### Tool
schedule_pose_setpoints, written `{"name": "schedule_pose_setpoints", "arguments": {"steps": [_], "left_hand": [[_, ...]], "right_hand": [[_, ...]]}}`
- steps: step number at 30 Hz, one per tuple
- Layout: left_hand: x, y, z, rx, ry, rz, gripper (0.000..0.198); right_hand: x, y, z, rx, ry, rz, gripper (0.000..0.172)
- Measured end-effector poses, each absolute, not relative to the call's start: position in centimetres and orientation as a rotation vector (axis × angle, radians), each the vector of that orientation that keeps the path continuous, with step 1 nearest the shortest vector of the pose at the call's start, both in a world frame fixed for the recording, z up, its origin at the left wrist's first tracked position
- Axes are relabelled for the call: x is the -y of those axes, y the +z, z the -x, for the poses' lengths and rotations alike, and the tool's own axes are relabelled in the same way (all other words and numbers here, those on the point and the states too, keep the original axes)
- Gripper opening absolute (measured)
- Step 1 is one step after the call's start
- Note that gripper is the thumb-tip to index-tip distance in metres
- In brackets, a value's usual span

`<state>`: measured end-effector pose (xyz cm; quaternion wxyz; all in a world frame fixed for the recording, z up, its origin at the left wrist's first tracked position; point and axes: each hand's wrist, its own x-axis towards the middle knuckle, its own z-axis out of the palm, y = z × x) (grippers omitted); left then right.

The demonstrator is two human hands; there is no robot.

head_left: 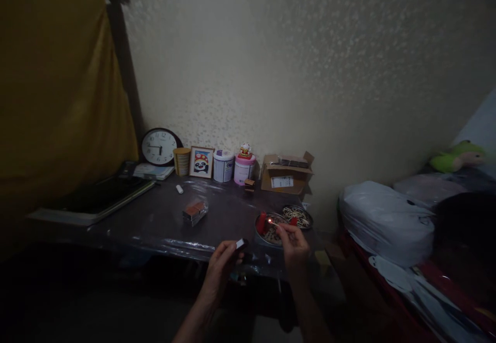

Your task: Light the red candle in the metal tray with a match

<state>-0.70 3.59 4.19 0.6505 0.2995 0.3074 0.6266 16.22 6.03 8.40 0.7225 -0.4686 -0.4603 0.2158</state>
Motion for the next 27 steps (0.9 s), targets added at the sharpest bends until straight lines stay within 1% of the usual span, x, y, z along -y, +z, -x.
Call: {"name": "schedule_pose_setpoints", "arguments": {"steps": [8,18,27], "left_hand": [[-3.5,4.7,0.6,-0.745,1.445,-0.666,0.024],[-3.9,4.3,0.6,-0.72,1.449,-0.624,0.023],[-3.7,4.7,0.6,-0.738,1.442,-0.609,0.024]], "right_hand": [[-7.8,8.1,-16.0,0.994,0.457,0.98,0.023],[-9.9,7.3,-15.8,0.987,0.45,0.992,0.027],[-10.1,7.5,-15.5,1.011,0.444,1.014,0.027]]}}
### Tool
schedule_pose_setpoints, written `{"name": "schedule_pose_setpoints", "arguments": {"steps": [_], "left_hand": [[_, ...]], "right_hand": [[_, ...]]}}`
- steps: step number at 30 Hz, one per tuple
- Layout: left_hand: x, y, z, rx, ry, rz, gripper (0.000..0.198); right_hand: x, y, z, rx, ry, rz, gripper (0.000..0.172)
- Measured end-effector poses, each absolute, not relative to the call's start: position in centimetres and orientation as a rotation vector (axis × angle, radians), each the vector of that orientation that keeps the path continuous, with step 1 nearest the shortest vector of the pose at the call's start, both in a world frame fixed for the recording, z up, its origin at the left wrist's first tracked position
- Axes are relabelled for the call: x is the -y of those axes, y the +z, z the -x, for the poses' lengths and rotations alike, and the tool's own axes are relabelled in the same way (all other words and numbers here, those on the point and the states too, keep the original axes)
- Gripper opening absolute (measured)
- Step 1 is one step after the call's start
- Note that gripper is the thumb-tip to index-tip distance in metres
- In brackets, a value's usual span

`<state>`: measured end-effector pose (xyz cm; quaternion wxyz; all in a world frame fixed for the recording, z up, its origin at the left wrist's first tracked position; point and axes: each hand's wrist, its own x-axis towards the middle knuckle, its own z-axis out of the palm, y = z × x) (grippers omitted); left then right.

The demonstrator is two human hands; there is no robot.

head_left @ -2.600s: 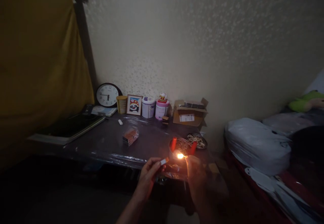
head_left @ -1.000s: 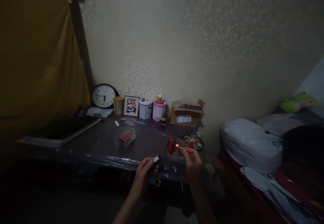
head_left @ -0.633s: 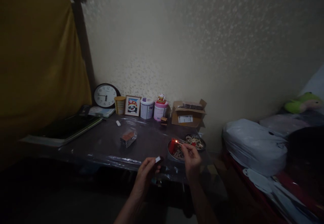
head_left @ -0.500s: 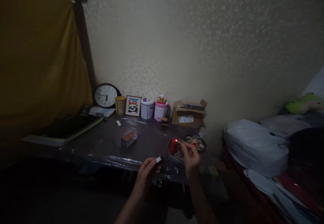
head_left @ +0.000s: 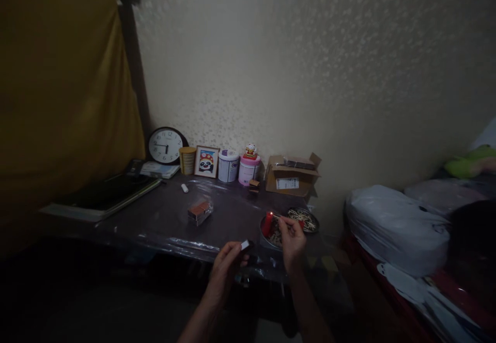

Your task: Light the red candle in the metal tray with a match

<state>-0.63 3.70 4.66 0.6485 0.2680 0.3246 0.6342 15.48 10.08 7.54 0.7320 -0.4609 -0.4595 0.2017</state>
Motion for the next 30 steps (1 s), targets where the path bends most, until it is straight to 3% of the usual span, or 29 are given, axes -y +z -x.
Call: {"name": "schedule_pose_setpoints", "arguments": {"steps": [30], "left_hand": [[-3.82,4.38,0.7,-0.728,1.429,-0.631,0.021]], "right_hand": [[-10.78,7.48,-15.29,1.008,0.441,1.021,0.028]]}}
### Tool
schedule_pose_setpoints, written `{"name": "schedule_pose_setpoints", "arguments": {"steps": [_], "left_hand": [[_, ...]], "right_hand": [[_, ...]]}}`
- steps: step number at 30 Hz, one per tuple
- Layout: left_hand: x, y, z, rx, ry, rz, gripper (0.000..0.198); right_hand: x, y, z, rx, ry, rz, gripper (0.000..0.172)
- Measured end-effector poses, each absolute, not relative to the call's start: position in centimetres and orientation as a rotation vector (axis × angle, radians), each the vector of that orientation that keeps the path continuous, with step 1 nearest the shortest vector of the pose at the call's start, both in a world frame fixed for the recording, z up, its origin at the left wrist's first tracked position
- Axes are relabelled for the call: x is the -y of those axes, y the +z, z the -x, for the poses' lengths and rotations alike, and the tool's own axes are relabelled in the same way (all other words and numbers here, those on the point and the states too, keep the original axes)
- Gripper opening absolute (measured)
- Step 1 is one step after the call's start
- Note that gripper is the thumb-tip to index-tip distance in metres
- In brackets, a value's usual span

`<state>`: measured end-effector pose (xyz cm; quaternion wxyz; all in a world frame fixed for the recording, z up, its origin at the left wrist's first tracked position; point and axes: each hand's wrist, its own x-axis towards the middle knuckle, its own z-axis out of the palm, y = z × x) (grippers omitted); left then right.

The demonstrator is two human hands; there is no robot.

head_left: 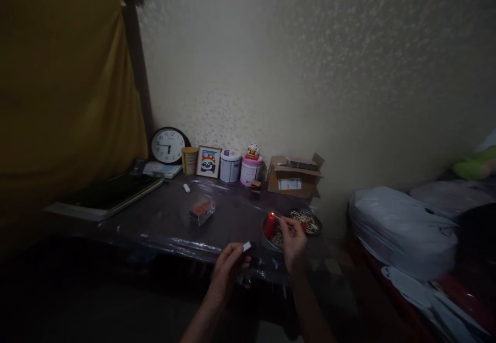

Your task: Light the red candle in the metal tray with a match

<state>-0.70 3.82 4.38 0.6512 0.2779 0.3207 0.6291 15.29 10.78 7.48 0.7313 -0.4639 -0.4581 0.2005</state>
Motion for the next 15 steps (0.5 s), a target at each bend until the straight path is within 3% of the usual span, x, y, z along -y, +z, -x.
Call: {"name": "schedule_pose_setpoints", "arguments": {"steps": [15], "left_hand": [[-3.83,4.22,0.72,-0.727,1.44,-0.66,0.022]], "right_hand": [[-10.78,7.56,-15.28,1.003,0.466,1.017,0.029]]}}
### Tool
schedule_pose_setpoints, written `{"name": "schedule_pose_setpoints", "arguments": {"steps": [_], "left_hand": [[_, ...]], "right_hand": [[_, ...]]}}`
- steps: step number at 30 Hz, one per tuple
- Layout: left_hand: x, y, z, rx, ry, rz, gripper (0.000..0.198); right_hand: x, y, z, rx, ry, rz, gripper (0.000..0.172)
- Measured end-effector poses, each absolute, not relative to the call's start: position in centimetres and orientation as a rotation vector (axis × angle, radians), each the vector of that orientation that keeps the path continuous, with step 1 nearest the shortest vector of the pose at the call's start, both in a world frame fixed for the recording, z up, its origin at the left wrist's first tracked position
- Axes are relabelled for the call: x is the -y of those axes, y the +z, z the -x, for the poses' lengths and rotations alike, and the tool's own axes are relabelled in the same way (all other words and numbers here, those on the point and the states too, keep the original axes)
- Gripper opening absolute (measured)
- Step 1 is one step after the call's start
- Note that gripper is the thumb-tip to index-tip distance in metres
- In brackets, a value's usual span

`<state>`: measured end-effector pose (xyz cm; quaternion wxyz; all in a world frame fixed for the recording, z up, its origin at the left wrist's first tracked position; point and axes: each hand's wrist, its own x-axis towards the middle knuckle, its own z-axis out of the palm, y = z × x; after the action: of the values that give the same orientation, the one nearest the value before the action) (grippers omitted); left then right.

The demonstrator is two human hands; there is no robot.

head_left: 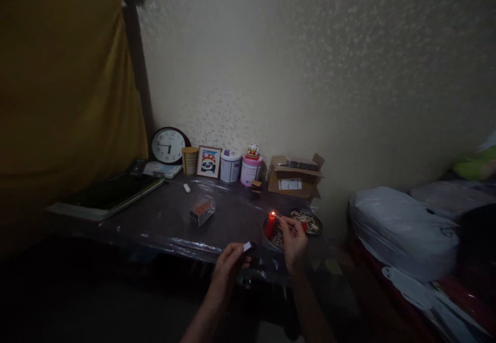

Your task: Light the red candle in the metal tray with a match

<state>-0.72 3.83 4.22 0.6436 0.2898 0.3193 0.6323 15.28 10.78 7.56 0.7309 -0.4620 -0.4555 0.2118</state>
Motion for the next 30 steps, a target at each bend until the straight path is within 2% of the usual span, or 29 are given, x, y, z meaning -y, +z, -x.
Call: {"name": "schedule_pose_setpoints", "arguments": {"steps": [12,18,22,26,30], "left_hand": [[-3.7,4.7,0.7,-0.753,1.413,-0.618,0.024],[-3.7,4.6,0.8,-0.715,1.425,-0.634,0.025],[-3.8,4.5,1.0,-0.703,1.424,-0.622,0.023],[-3.7,4.6,1.2,-0.708,1.426,-0.631,0.023],[-3.6,4.7,1.3,-0.697,1.425,-0.633,0.024]], "right_hand": [[-10.0,8.0,-15.3,0.986,0.498,1.022,0.029],[-7.0,11.7,-17.2,0.977,0.643,1.013,0.028],[-4.8,13.9,-19.2,1.235,0.852,0.953,0.03],[-2.5,14.0,-21.1,1.446,0.633,1.282,0.02],[-1.0,13.4,-24.3,1.418,0.471,1.275,0.02]]}}
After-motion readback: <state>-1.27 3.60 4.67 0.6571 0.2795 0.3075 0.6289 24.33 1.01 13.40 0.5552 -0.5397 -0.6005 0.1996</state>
